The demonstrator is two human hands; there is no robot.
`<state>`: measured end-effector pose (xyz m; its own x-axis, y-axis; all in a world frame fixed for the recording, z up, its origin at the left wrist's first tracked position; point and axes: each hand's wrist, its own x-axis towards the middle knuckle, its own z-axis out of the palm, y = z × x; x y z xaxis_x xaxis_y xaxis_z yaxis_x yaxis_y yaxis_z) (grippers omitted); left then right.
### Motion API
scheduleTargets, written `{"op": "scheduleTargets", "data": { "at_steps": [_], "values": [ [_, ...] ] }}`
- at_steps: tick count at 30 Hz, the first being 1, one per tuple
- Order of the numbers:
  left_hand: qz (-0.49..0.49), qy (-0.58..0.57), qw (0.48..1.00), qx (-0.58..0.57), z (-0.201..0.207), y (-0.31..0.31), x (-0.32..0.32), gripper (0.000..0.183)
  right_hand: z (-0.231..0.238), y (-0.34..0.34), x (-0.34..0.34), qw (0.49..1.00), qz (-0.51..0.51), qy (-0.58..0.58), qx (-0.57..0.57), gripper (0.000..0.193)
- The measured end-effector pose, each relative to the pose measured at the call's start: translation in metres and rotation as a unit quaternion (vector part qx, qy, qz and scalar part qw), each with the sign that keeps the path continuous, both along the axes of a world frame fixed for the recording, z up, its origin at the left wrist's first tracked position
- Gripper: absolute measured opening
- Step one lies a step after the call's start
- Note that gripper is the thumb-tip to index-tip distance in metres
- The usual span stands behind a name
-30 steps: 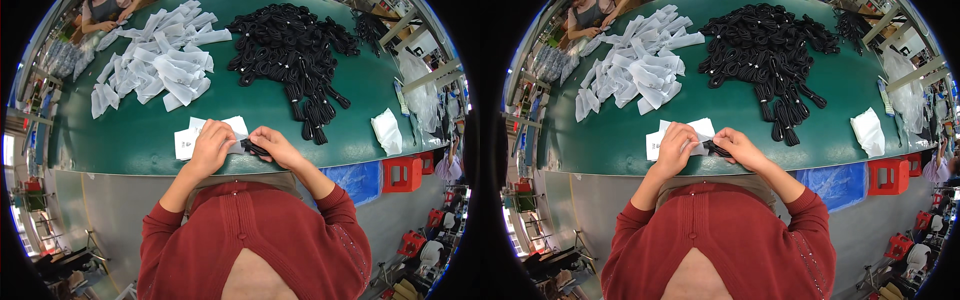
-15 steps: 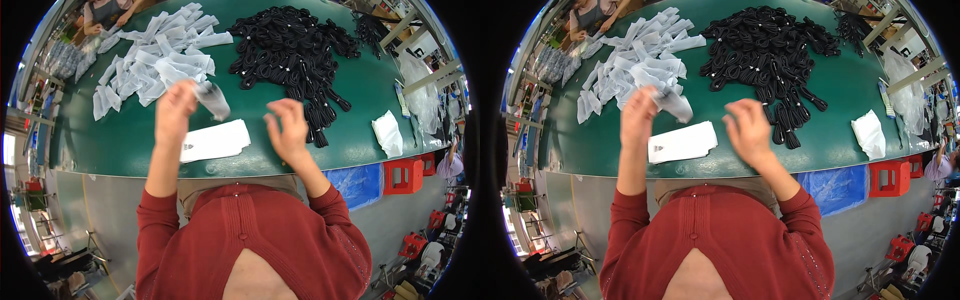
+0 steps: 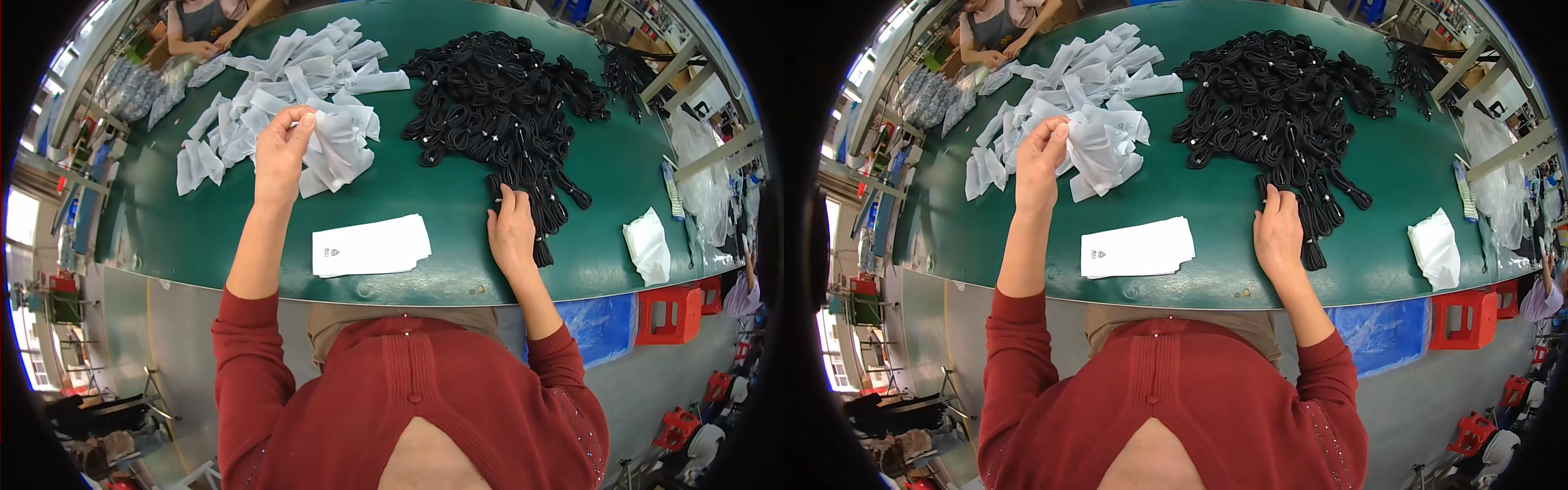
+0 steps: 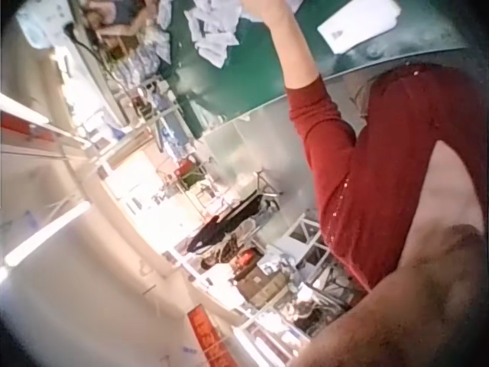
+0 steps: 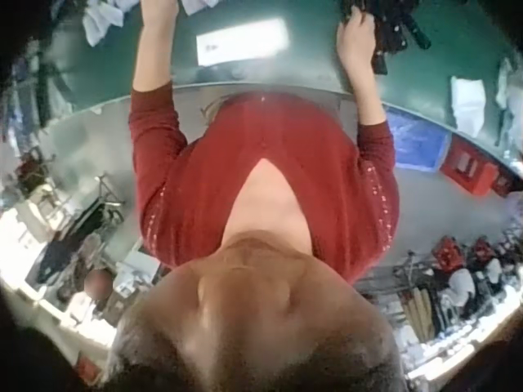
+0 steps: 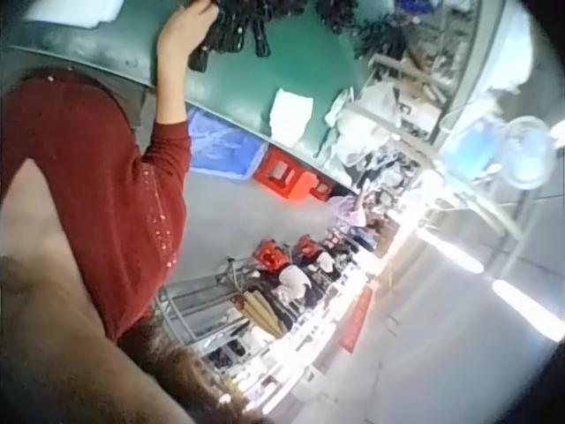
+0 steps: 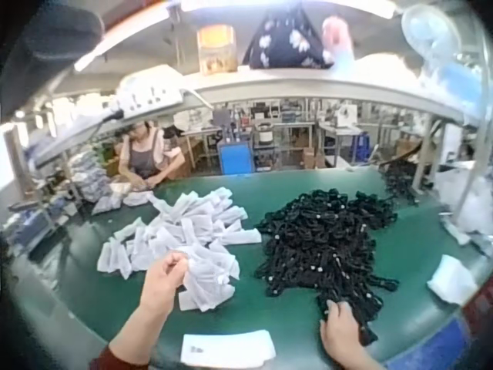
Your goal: The person repeatedly picks up black cables from a pile on a green table and places them into small white paper bags. The person handles the items one at a time, folding the cables and inserting them into the packaging material.
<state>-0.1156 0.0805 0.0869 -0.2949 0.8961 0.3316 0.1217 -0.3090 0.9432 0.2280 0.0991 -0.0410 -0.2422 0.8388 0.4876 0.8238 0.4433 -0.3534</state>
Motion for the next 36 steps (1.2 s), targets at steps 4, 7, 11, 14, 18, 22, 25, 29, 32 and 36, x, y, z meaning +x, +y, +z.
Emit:
{"op": "scheduleTargets", "data": {
  "at_steps": [4, 7, 11, 14, 18, 22, 25, 29, 32, 36],
  "values": [
    [0.007, -0.004, 1.000, -0.014, -0.001, 0.001, -0.009, 0.020, -0.009, -0.002, 0.005, 0.999, 0.025, -0.018, 0.016, 0.047],
    [0.006, -0.029, 1.000, -0.006, 0.000, 0.009, -0.022, 0.020, -0.009, -0.010, 0.005, 0.999, 0.044, -0.011, 0.005, 0.045],
    [0.068, -0.046, 0.996, 0.037, 0.005, 0.011, -0.040, 0.022, -0.002, -0.007, 0.004, 0.999, 0.043, -0.006, 0.020, 0.045],
    [0.178, 0.042, 0.983, 0.037, 0.010, 0.016, -0.089, 0.029, -0.004, -0.007, -0.002, 0.998, 0.051, -0.005, 0.029, 0.047],
    [0.212, 0.234, 0.948, 0.037, 0.005, -0.002, -0.061, 0.038, -0.007, -0.006, -0.002, 0.998, 0.048, -0.011, 0.035, 0.048],
    [-0.083, 0.318, 0.944, -0.026, -0.043, -0.054, 0.029, 0.025, -0.006, -0.011, -0.004, 0.994, 0.081, 0.073, -0.019, 0.043],
    [-0.136, 0.379, 0.915, 0.007, -0.080, -0.075, 0.067, 0.028, 0.002, -0.022, -0.011, 0.981, 0.124, 0.144, -0.048, 0.042],
    [-0.106, 0.401, 0.910, -0.010, -0.101, -0.084, 0.087, 0.020, 0.005, -0.045, -0.025, 0.966, 0.186, 0.171, -0.048, 0.046],
    [-0.084, 0.377, 0.922, -0.021, -0.116, -0.085, 0.091, 0.015, 0.008, -0.058, -0.034, 0.966, 0.214, 0.144, -0.031, 0.048],
    [-0.054, 0.267, 0.956, -0.108, -0.111, -0.087, 0.092, 0.012, 0.016, -0.068, -0.034, 0.965, 0.235, 0.116, -0.020, 0.051]
  ]
}}
